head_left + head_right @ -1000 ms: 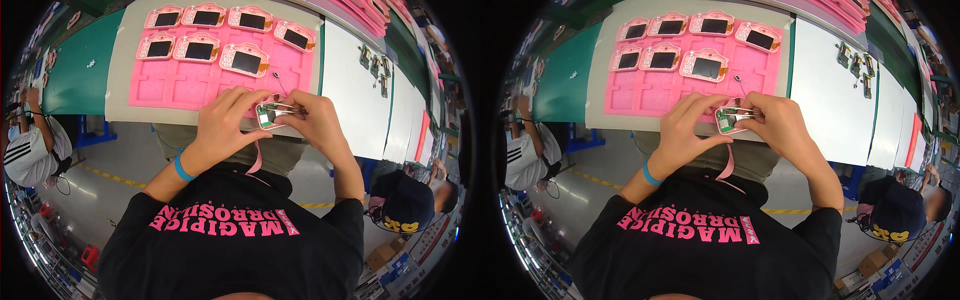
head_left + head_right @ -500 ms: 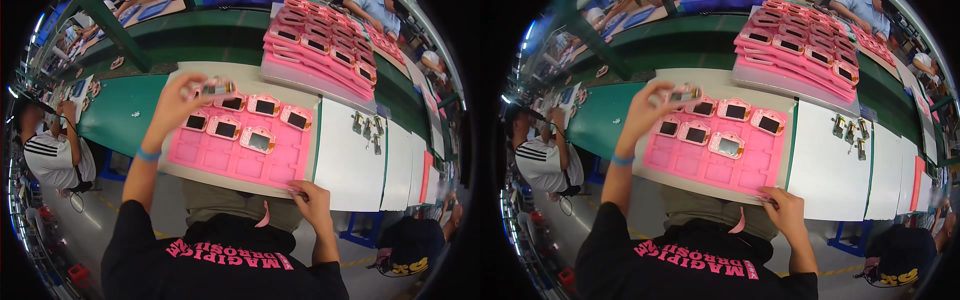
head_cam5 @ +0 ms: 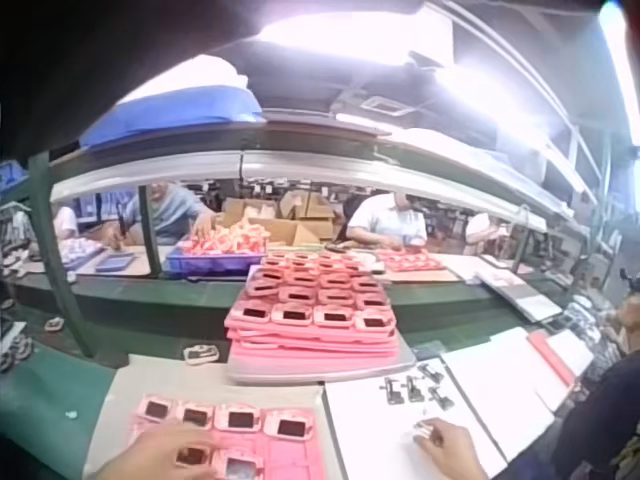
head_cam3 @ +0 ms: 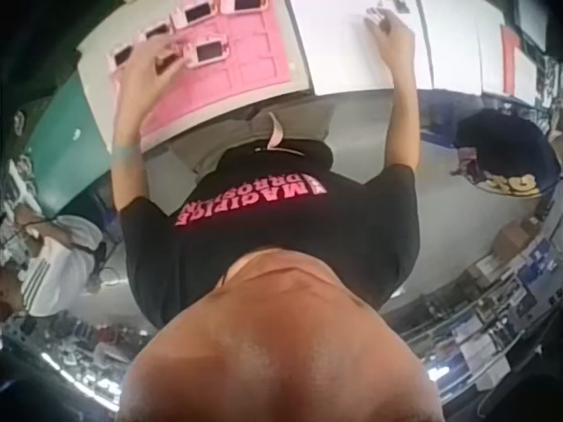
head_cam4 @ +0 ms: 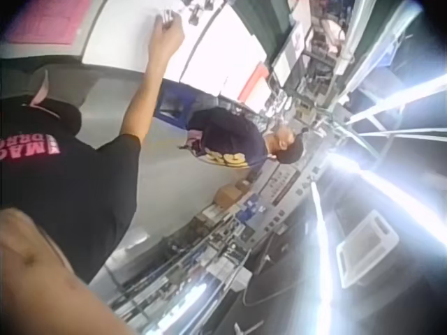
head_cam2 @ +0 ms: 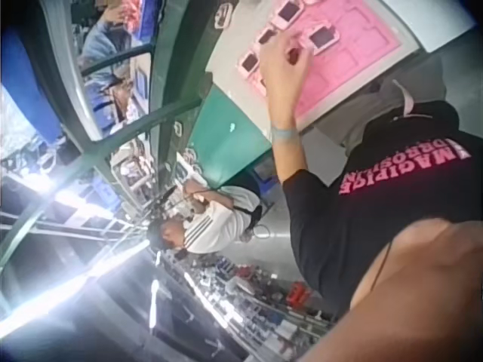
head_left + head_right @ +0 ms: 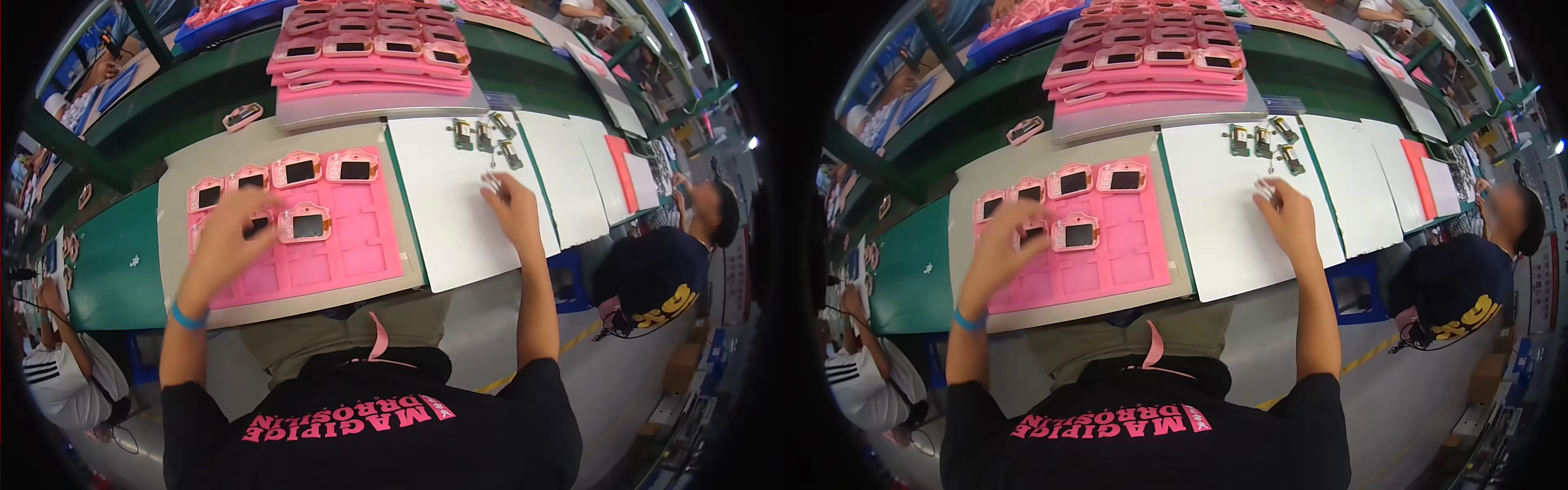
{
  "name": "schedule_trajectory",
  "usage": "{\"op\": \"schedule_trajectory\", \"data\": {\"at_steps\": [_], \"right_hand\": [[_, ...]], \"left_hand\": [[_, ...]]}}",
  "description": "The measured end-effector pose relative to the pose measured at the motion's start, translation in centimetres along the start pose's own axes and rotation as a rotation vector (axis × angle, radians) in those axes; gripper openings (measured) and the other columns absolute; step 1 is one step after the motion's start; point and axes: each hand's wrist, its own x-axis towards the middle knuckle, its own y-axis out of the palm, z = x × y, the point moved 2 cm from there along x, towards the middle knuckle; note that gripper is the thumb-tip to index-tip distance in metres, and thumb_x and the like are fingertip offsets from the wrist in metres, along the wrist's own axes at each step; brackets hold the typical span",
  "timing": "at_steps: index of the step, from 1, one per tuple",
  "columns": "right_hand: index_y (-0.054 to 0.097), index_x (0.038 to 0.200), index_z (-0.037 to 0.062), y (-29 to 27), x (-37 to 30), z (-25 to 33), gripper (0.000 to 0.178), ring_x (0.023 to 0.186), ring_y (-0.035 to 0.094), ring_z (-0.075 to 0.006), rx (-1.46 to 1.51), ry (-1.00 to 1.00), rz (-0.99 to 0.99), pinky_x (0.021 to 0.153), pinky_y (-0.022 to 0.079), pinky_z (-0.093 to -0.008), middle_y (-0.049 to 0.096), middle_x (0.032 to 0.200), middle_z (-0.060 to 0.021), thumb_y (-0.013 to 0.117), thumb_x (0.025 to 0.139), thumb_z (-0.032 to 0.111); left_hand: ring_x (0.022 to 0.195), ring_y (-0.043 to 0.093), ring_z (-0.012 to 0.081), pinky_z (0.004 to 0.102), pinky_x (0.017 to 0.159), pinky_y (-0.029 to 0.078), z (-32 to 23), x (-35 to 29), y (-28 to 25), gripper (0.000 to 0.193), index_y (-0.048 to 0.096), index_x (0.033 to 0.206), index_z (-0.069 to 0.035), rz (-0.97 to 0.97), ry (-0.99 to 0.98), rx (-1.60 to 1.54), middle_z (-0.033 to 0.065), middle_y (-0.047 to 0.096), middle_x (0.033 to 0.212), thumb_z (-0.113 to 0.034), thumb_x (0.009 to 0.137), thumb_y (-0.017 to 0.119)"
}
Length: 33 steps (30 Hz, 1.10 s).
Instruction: The recorder is assembling small electronic circuit boards into tablet shells and recording progress on a sheet.
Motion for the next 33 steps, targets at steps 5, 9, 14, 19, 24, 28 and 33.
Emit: {"op": "schedule_trajectory", "data": {"at_steps": [5, 9, 14, 19, 24, 28, 33], "right_hand": [[0.075, 0.129, 0.0068, 1.4, 6.3, 2.0, 0.034, 0.077, 0.066, -0.0215, -0.276, -0.006, 0.028, 0.071, 0.053, -0.0346, 0.071, 0.085, -0.0081, 0.078, 0.1, 0.025], [0.075, 0.128, 0.0079, 2.9, 8.4, 1.5, 0.033, 0.084, 0.071, -0.0248, -0.38, 0.045, 0.065, 0.076, 0.056, -0.0375, 0.074, 0.09, -0.0094, 0.077, 0.101, 0.028], [0.076, 0.124, 0.0074, 3.4, 8.8, 1.3, 0.028, 0.077, 0.067, -0.0225, -0.301, -0.005, 0.026, 0.071, 0.053, -0.0366, 0.074, 0.088, -0.0093, 0.077, 0.102, 0.025], [0.076, 0.123, 0.0064, 3.2, 6.1, 0.1, 0.026, 0.067, 0.06, -0.0182, -0.126, -0.071, 0.054, 0.064, 0.047, -0.0335, 0.071, 0.079, -0.007, 0.077, 0.101, 0.021], [0.076, 0.115, 0.0028, 3.2, -4.4, 7.2, 0.021, 0.06, 0.047, -0.0092, 0.364, -0.069, 0.147, 0.058, 0.036, -0.0247, 0.059, 0.066, 0.0015, 0.081, 0.095, 0.006], [0.077, 0.114, 0.0052, 4.9, -12.2, 9.7, 0.028, 0.056, 0.04, -0.006, 0.474, -0.177, 0.16, 0.055, 0.031, -0.0223, 0.052, 0.064, 0.0066, 0.085, 0.088, 0.0], [0.078, 0.115, 0.0047, 7.3, -15.6, 10.9, 0.034, 0.054, 0.038, -0.0063, 0.521, -0.432, 0.131, 0.051, 0.029, -0.0223, 0.052, 0.063, 0.0072, 0.088, 0.083, -0.001]], "left_hand": [[0.101, 0.062, 0.0246, 0.0369, 0.092, 0.053, -2.2, -2.7, 4.9, 0.021, 0.076, 0.105, -0.007, -0.102, 0.173, 0.32, 0.0052, 0.07, 0.111, -0.011, 0.085, 0.08], [0.099, 0.062, 0.0254, 0.0368, 0.091, 0.053, -0.9, -3.3, 6.8, 0.019, 0.075, 0.104, -0.008, -0.094, 0.166, 0.349, 0.0038, 0.069, 0.107, -0.009, 0.085, 0.08], [0.097, 0.062, 0.0249, 0.0355, 0.091, 0.052, -1.2, -4.7, 7.2, 0.019, 0.076, 0.104, -0.008, -0.113, 0.118, 0.256, 0.0013, 0.069, 0.107, -0.006, 0.086, 0.079], [0.09, 0.065, 0.02, 0.0348, 0.083, 0.055, -5.9, -6.4, 6.4, 0.021, 0.077, 0.109, -0.006, -0.25, 0.207, -0.083, 0.0053, 0.072, 0.103, -0.005, 0.088, 0.079], [0.102, 0.066, 0.0193, 0.0312, 0.089, 0.055, -7.1, -7.2, 12.1, 0.032, 0.07, 0.134, 0.001, 0.382, -0.405, -1.091, 0.0134, 0.075, 0.118, -0.012, 0.106, 0.063], [0.104, 0.068, 0.0208, 0.0297, 0.088, 0.055, -8.3, -5.7, 16.2, 0.044, 0.06, 0.145, 0.004, 0.126, -0.473, -1.495, 0.0159, 0.074, 0.123, -0.027, 0.115, 0.05], [0.097, 0.07, 0.0209, 0.0308, 0.083, 0.055, -7.1, -6.4, 15.8, 0.04, 0.063, 0.132, 0.003, 0.009, -0.513, -1.372, 0.0152, 0.074, 0.113, -0.03, 0.115, 0.047]]}}
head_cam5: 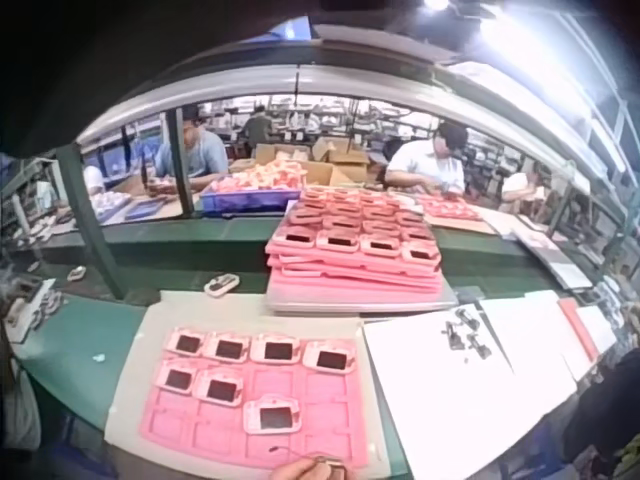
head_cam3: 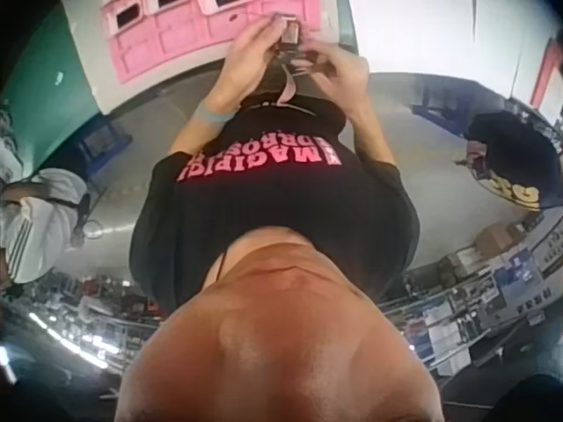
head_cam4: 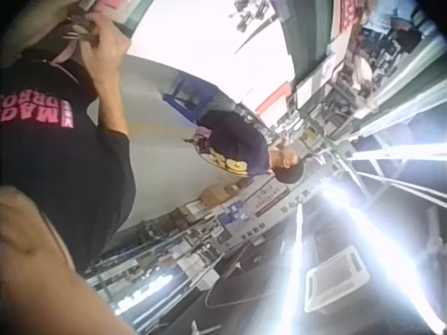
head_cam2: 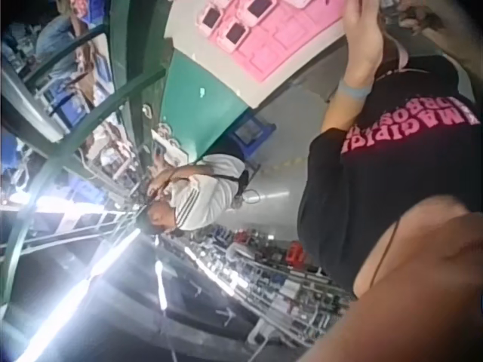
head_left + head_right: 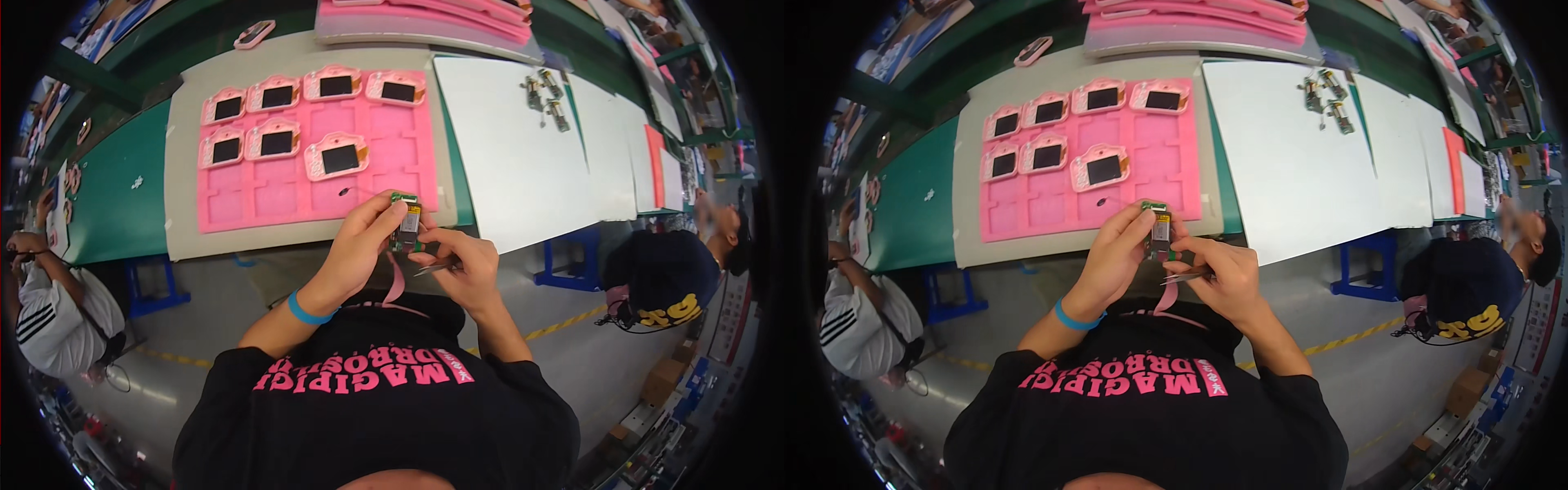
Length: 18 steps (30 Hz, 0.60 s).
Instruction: The recorder is assembling small electronic circuit boards into tablet shells and recording progress on a sheet.
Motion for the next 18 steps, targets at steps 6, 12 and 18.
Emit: {"op": "schedule_trajectory", "data": {"at_steps": [6, 12, 18], "right_hand": [[0.078, 0.111, 0.0023, 0.7, -1.3, 2.5, 0.027, 0.056, 0.047, -0.0081, 0.158, 0.25, 0.111, 0.054, 0.037, -0.0226, 0.063, 0.069, 0.0029, 0.083, 0.084, -0.004], [0.076, 0.115, 0.0002, 1.3, 0.1, 0.3, 0.017, 0.058, 0.048, -0.0088, 0.338, 0.378, 0.087, 0.056, 0.037, -0.0228, 0.066, 0.078, 0.0011, 0.07, 0.099, 0.002], [0.07, 0.119, 0.0007, 1.5, 2.0, -0.8, 0.02, 0.058, 0.048, -0.0084, 0.61, 0.644, 0.217, 0.056, 0.037, -0.0216, 0.065, 0.081, -0.0012, 0.054, 0.111, 0.008]], "left_hand": [[0.07, 0.066, 0.019, 0.0291, 0.069, 0.053, -2.1, -1.5, -2.7, 0.03, 0.065, 0.112, -0.001, -0.12, 0.042, -0.03, 0.0103, 0.069, 0.087, -0.027, 0.113, 0.05], [0.052, 0.054, 0.017, 0.0258, 0.051, 0.043, -7.6, 0.3, -5.0, 0.027, 0.067, 0.096, -0.004, -0.3, 0.049, 0.388, 0.0045, 0.06, 0.068, -0.024, 0.109, 0.055], [0.055, 0.056, 0.0172, 0.0284, 0.055, 0.046, -10.2, 2.7, -4.9, 0.024, 0.067, 0.094, -0.002, -0.308, 0.089, 0.729, 0.0052, 0.065, 0.072, -0.025, 0.104, 0.064]]}}
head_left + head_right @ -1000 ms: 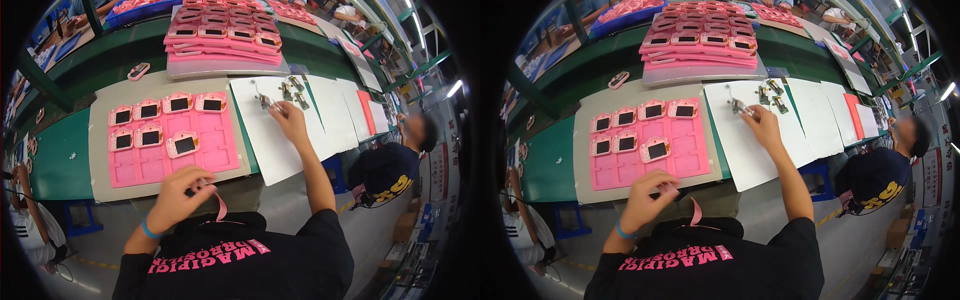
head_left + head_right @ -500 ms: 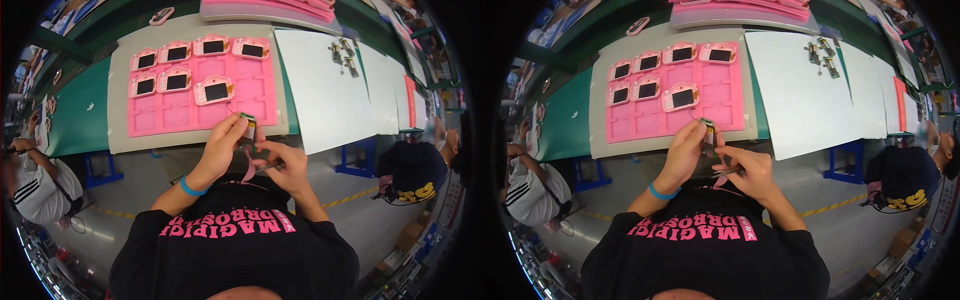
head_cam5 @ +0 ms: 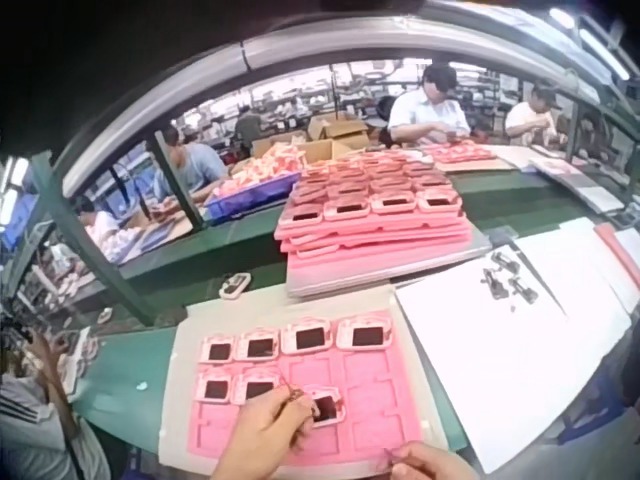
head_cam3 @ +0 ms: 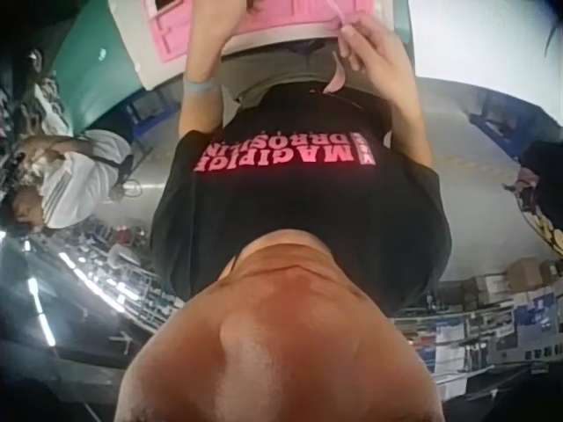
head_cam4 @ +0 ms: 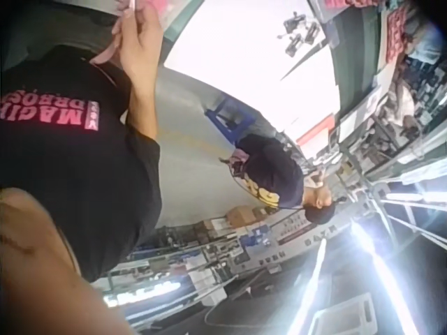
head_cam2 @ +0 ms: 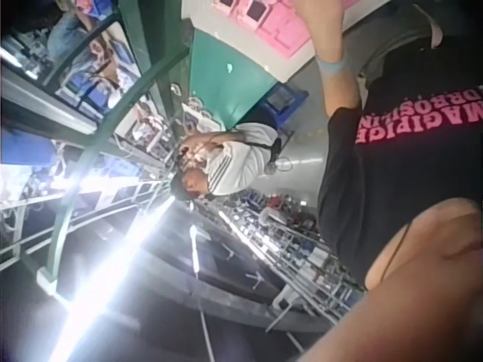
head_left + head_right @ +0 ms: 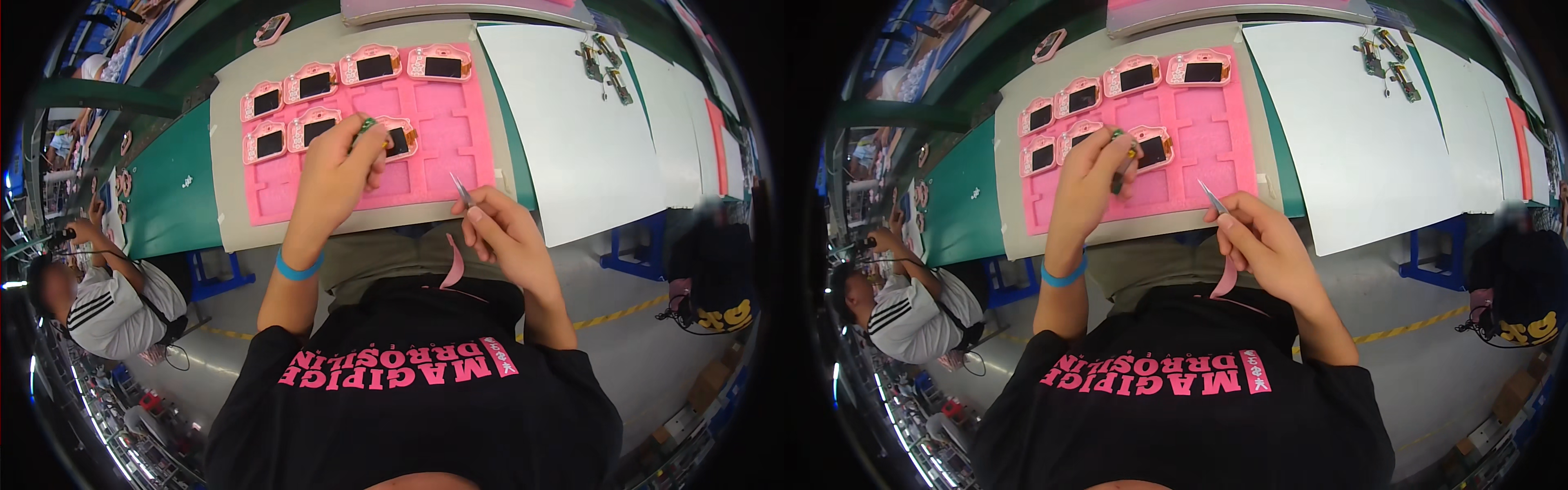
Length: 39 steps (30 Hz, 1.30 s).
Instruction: The recorder is assembling small electronic circuit boards into tablet shells and recording progress on a sheet.
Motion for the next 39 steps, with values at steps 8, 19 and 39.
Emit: {"op": "schedule_trajectory", "data": {"at_steps": [8, 19, 39], "right_hand": [[0.062, 0.119, 0.0022, 0.1, 2.6, 0.6, 0.018, 0.049, 0.049, -0.0088, -0.013, 0.132, 0.05, 0.047, 0.037, -0.0212, 0.063, 0.073, -0.0039, 0.047, 0.115, 0.012], [0.053, 0.118, 0.0035, 2.4, 5.8, 1.6, 0.018, 0.037, 0.05, -0.0151, 0.192, 0.393, 0.223, 0.036, 0.038, -0.0256, 0.066, 0.068, -0.0111, 0.042, 0.118, 0.018], [0.055, 0.111, 0.0051, 3.2, 6.3, 0.9, 0.02, 0.037, 0.044, -0.0112, 0.251, 0.33, 0.246, 0.037, 0.035, -0.0233, 0.067, 0.065, -0.0119, 0.042, 0.118, 0.02]], "left_hand": [[0.06, 0.062, 0.0243, 0.0377, 0.06, 0.051, -0.1, 3.0, 2.4, 0.026, 0.066, 0.093, 0.001, -0.101, 0.254, 0.685, 0.0107, 0.074, 0.079, -0.023, 0.092, 0.077], [0.067, 0.069, 0.0199, 0.0335, 0.062, 0.053, 2.2, 3.3, 0.7, 0.02, 0.066, 0.1, 0.001, -0.012, 0.09, 0.19, 0.0107, 0.076, 0.081, -0.014, 0.094, 0.078], [0.071, 0.069, 0.0174, 0.0296, 0.063, 0.054, 2.4, 2.6, 0.7, 0.021, 0.066, 0.109, 0.002, -0.002, 0.157, 0.209, 0.011, 0.076, 0.089, -0.008, 0.095, 0.077]]}}
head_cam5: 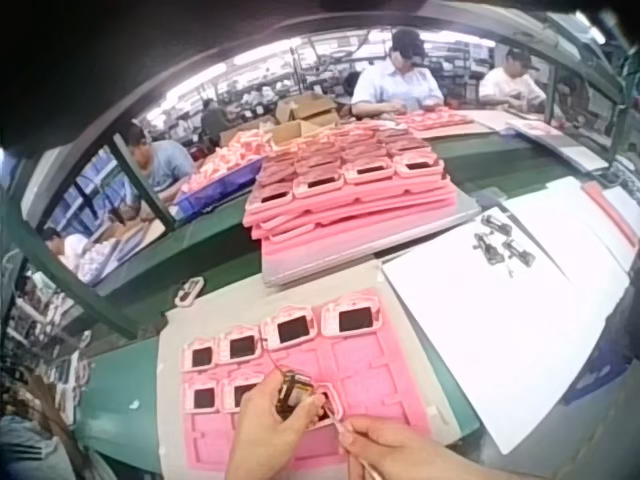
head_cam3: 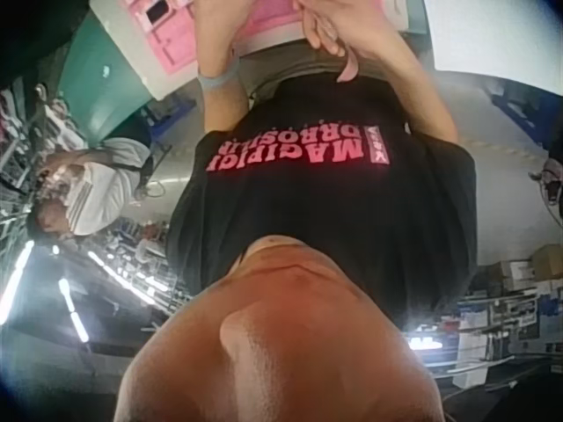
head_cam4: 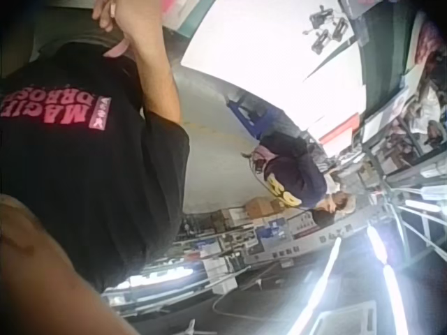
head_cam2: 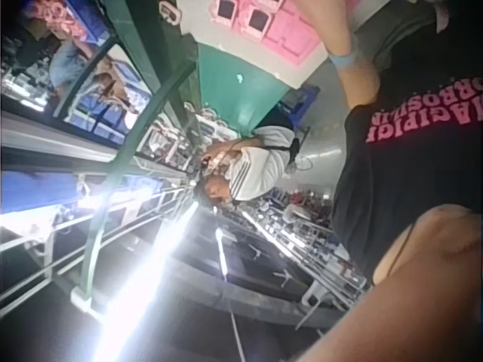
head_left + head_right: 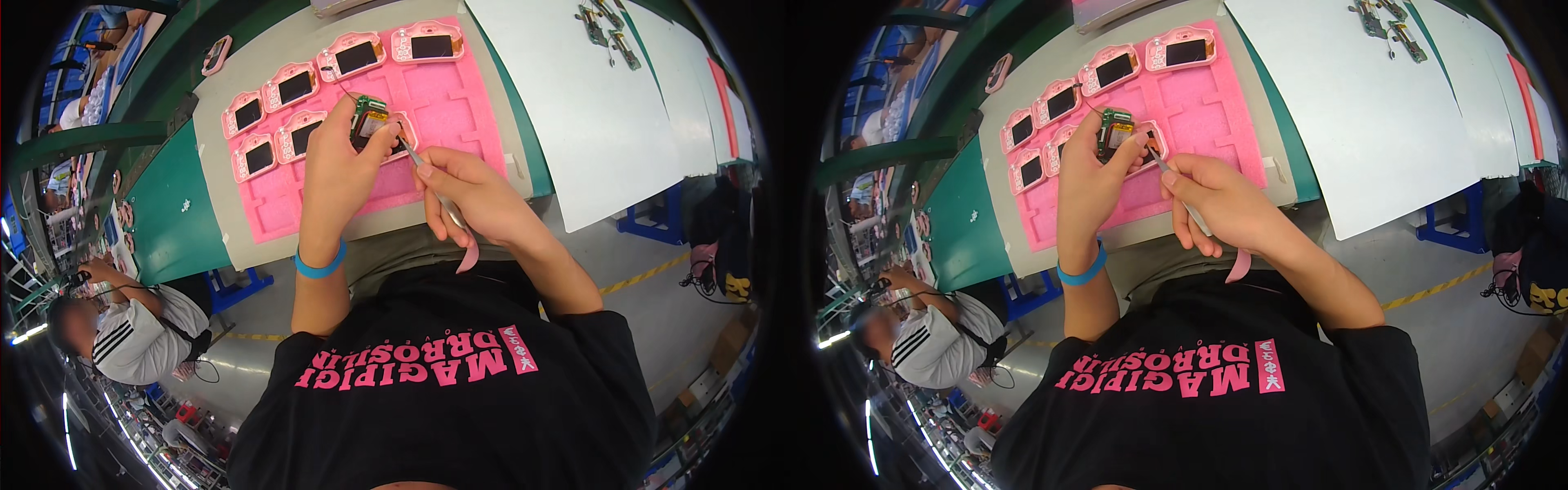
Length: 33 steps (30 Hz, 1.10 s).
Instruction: The recorder is assembling small electronic circuit boards into tablet shells and recording progress on a sheet.
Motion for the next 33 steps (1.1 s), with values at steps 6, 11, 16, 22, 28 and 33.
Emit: {"op": "schedule_trajectory", "data": {"at_steps": [6, 11, 16, 22, 28, 33], "right_hand": [[0.057, 0.107, 0.006, 0.1, -1.0, -0.5, 0.019, 0.038, 0.043, -0.0089, 0.048, -0.039, -0.036, 0.038, 0.032, -0.0218, 0.065, 0.064, -0.0079, 0.044, 0.117, 0.017], [0.06, 0.107, 0.0064, 0.9, -2.2, -0.9, 0.017, 0.041, 0.042, -0.0077, -0.089, -0.102, -0.077, 0.042, 0.031, -0.022, 0.062, 0.064, -0.0034, 0.047, 0.116, 0.013], [0.063, 0.107, 0.0065, 0.9, -2.4, -1.2, 0.015, 0.045, 0.042, -0.0071, -0.309, -0.182, -0.201, 0.046, 0.031, -0.0228, 0.06, 0.063, -0.0005, 0.05, 0.113, 0.011], [0.067, 0.106, 0.0052, 0.8, -2.5, -1.5, 0.015, 0.049, 0.043, -0.0079, -0.475, -0.273, -0.276, 0.05, 0.032, -0.0243, 0.058, 0.062, 0.0006, 0.053, 0.111, 0.009], [0.07, 0.107, 0.0026, 0.8, -2.6, -1.8, 0.015, 0.053, 0.046, -0.0092, -0.631, -0.38, -0.378, 0.052, 0.033, -0.0256, 0.057, 0.061, 0.0012, 0.056, 0.109, 0.008], [0.071, 0.109, 0.0012, 0.7, -2.8, -1.7, 0.015, 0.054, 0.048, -0.0099, -0.657, -0.388, -0.372, 0.054, 0.035, -0.026, 0.057, 0.061, 0.0012, 0.057, 0.108, 0.006]], "left_hand": [[0.069, 0.063, 0.0143, 0.0258, 0.06, 0.051, 0.3, -2.8, -1.9, 0.02, 0.065, 0.118, -0.001, -0.01, 0.008, -0.211, 0.0094, 0.075, 0.087, -0.009, 0.1, 0.071], [0.068, 0.06, 0.0114, 0.0226, 0.058, 0.047, -0.2, -4.4, -2.8, 0.022, 0.063, 0.126, -0.003, 0.252, -0.237, -0.469, 0.008, 0.073, 0.085, -0.009, 0.104, 0.066], [0.067, 0.059, 0.0096, 0.0208, 0.057, 0.045, -0.4, -4.3, -1.8, 0.025, 0.063, 0.13, -0.004, 0.306, -0.236, -0.451, 0.0072, 0.073, 0.084, -0.009, 0.106, 0.064], [0.066, 0.057, 0.0097, 0.0208, 0.056, 0.044, -0.2, -4.1, -1.1, 0.028, 0.063, 0.133, -0.003, 0.303, -0.222, -0.451, 0.0075, 0.072, 0.083, -0.009, 0.106, 0.063], [0.067, 0.056, 0.008, 0.0198, 0.058, 0.043, -0.5, -4.0, -0.6, 0.022, 0.067, 0.127, -0.003, 0.299, -0.233, -0.457, 0.0046, 0.071, 0.081, -0.01, 0.106, 0.064], [0.067, 0.055, 0.0068, 0.0194, 0.058, 0.042, -0.5, -4.0, -0.6, 0.017, 0.071, 0.119, -0.003, 0.309, -0.252, -0.432, 0.0022, 0.07, 0.079, -0.011, 0.105, 0.065]]}}
